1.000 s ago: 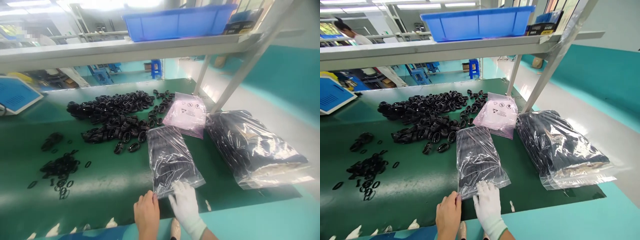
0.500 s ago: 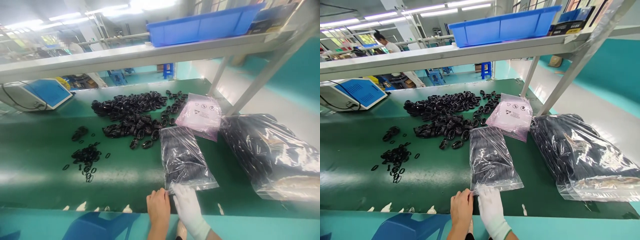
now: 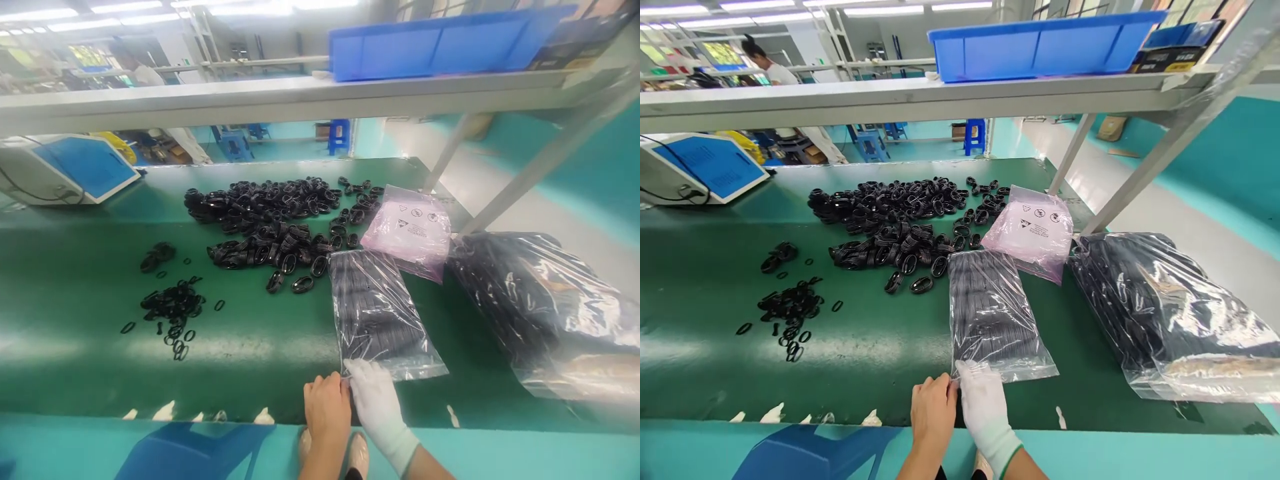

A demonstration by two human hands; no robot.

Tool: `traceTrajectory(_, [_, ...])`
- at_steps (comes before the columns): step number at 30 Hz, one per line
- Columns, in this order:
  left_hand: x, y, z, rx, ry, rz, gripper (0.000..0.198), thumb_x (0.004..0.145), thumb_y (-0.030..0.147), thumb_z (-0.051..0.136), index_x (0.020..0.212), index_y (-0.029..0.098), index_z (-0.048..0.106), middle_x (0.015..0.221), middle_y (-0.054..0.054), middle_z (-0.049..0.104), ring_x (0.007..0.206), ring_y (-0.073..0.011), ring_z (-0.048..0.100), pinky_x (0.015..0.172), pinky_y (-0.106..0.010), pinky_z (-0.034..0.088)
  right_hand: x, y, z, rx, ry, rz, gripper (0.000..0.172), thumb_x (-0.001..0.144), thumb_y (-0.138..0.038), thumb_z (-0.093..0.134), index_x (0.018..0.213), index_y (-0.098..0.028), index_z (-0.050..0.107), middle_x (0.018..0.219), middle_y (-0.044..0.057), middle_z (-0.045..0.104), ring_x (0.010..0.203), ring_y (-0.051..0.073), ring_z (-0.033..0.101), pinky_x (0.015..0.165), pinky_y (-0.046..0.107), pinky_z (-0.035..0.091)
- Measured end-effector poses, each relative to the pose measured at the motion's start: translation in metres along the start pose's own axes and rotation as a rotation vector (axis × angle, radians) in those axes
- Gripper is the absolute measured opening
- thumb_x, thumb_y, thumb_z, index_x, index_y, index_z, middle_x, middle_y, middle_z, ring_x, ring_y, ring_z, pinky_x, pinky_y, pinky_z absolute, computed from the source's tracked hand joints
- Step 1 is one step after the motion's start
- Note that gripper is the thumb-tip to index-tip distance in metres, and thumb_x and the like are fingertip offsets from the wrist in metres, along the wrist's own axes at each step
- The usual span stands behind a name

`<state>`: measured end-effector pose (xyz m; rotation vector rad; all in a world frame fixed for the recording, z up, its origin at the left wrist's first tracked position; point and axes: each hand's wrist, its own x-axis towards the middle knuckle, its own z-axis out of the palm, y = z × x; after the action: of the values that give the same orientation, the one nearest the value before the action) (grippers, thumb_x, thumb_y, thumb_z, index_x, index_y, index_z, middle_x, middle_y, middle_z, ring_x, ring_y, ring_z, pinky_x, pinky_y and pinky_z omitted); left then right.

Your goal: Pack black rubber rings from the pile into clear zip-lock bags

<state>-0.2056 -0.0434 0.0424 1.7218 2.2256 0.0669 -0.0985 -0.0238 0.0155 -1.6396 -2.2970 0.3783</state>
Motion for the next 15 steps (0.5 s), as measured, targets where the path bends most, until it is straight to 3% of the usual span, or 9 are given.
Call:
traceTrajectory(5, [0.007, -0.012, -0.033, -0.107, -0.221, -0.011, 0.012, 0.079, 0.025, 0.042, 0.080, 0.026, 0.055, 0.079, 0.002, 0.061, 0.071, -0.0149, 0.054, 0.059, -0.026, 0.030, -0.015, 0.019, 0.003, 0.032, 0.119, -0.007, 0.033, 0.080, -0.013, 0.041, 0.107, -0.025, 0.056, 0.100, 0.005, 0.061, 0.096, 0.021, 0.052, 0.086, 0.038, 0.038])
traceTrajectory(8, [0.028, -0.004, -0.046, -0.200, -0.059, 0.024, 0.018, 0.083, 0.029, 0.038, 0.093, 0.028, 0.053, 0.096, 0.001, 0.057, 0.085, -0.0151, 0.053, 0.061, -0.025, 0.035, -0.017, 0.027, 0.005, 0.035, 0.192, 0.070, 0.028, 0.081, -0.016, 0.042, 0.105, -0.023, 0.055, 0.098, 0.006, 0.059, 0.094, 0.022, 0.051, 0.084, 0.041, 0.039])
traceTrajectory(11, [0.054, 0.012, -0.038, -0.261, 0.110, 0.147, 0.029, 0.082, 0.033, 0.040, 0.109, 0.025, 0.048, 0.111, -0.004, 0.050, 0.105, -0.0197, 0.045, 0.076, -0.029, 0.040, -0.015, 0.030, 0.010, 0.081, 0.237, 0.107, 0.031, 0.081, -0.016, 0.043, 0.110, -0.021, 0.051, 0.103, 0.008, 0.056, 0.095, 0.022, 0.050, 0.085, 0.042, 0.041])
traceTrajectory(15, [0.072, 0.025, -0.018, -0.341, 0.060, 0.108, 0.041, 0.079, 0.037, 0.045, 0.118, 0.024, 0.042, 0.115, -0.006, 0.045, 0.101, -0.0218, 0.049, 0.077, -0.033, 0.042, -0.015, 0.030, 0.014, 0.146, 0.234, 0.147, 0.045, 0.080, -0.018, 0.045, 0.124, -0.021, 0.040, 0.106, 0.010, 0.053, 0.097, 0.022, 0.050, 0.085, 0.041, 0.043])
